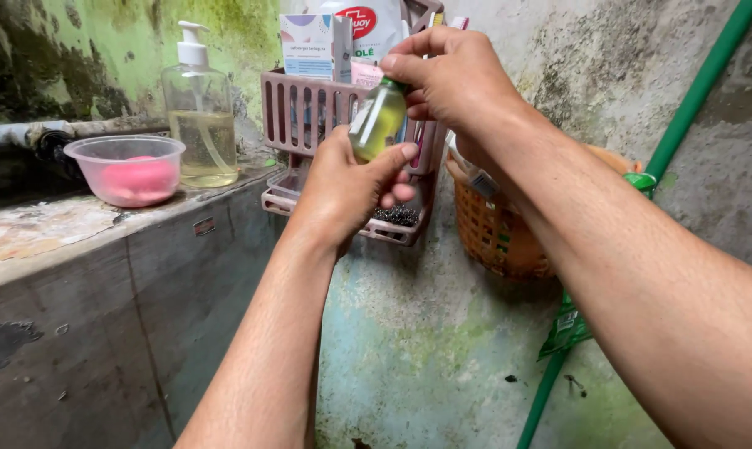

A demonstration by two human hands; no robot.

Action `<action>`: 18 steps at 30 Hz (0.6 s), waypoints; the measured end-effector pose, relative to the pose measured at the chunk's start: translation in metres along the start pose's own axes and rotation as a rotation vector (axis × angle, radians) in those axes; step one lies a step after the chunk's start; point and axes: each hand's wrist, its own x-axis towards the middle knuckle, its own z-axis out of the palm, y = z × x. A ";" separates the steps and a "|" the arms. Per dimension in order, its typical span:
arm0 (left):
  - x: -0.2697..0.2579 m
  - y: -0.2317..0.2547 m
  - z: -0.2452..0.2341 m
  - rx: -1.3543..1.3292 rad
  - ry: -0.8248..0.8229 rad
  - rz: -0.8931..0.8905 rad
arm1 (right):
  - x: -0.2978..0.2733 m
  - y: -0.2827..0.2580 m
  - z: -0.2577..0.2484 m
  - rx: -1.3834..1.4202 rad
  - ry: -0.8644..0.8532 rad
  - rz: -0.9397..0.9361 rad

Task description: The person is seen organizing and tidying various bathroom supplies, including soap, shampoo sachets, small bottles, and toothbrushes into plastic racks and baskets.

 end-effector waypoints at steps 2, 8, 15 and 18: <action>0.009 -0.001 0.003 -0.073 -0.025 -0.018 | 0.010 0.001 -0.008 -0.008 0.051 0.010; 0.012 -0.002 0.018 0.018 0.145 -0.066 | 0.030 -0.002 -0.034 -0.044 0.107 -0.068; 0.025 -0.011 0.024 0.621 0.517 0.003 | 0.046 0.020 -0.053 -0.106 0.315 -0.269; 0.033 0.003 0.030 0.644 0.531 -0.032 | 0.049 0.020 -0.054 -0.127 0.385 -0.233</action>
